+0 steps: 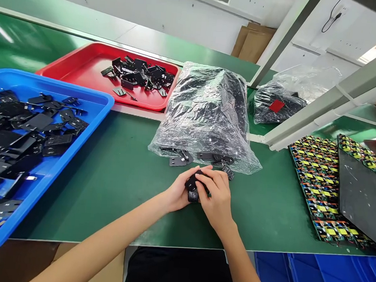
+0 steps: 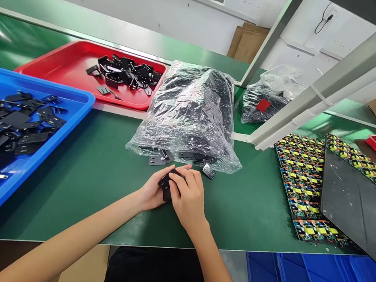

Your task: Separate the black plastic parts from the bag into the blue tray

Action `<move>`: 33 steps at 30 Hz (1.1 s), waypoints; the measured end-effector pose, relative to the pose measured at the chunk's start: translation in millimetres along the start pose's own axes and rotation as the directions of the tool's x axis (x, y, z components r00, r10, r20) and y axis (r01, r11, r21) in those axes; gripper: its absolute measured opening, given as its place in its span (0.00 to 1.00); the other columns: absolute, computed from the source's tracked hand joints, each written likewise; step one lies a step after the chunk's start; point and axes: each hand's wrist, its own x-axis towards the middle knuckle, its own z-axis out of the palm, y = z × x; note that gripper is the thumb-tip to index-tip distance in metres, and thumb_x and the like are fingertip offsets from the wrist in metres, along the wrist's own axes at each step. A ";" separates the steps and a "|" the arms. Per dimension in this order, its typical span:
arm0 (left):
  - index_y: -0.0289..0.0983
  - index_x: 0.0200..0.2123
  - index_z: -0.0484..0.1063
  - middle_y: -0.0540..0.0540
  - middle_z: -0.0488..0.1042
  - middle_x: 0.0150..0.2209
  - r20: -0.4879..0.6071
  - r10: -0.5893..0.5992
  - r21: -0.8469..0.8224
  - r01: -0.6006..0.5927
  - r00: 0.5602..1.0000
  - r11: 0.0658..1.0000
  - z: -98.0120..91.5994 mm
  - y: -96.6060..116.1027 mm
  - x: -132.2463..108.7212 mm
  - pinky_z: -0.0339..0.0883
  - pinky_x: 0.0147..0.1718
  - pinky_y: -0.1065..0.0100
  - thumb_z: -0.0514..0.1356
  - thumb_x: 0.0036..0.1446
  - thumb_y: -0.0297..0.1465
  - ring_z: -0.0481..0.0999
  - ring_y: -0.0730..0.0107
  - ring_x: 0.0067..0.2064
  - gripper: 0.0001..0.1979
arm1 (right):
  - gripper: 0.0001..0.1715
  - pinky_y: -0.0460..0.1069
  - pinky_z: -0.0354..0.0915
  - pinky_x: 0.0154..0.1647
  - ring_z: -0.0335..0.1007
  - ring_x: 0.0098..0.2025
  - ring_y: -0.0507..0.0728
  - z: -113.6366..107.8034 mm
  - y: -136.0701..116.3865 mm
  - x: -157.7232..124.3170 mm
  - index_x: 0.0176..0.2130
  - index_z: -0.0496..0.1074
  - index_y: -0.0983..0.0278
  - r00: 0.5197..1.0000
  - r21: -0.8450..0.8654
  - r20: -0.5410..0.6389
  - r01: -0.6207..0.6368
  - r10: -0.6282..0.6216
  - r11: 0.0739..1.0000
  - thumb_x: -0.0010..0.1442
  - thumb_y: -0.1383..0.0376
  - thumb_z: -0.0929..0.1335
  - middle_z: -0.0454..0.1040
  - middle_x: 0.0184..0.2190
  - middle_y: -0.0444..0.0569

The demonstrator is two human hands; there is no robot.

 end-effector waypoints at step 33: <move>0.35 0.61 0.55 0.34 0.74 0.47 0.167 0.044 -0.079 -0.031 0.985 0.996 -1.0 9.1 0.8 0.63 0.47 0.47 0.48 0.60 0.40 0.72 0.43 0.50 0.28 | 0.19 0.46 0.52 0.23 0.50 0.21 0.48 -25.4 44.4 -16.9 0.21 0.65 0.65 0.564 0.680 0.441 -0.718 0.698 0.150 0.52 0.54 0.69 0.62 0.21 0.43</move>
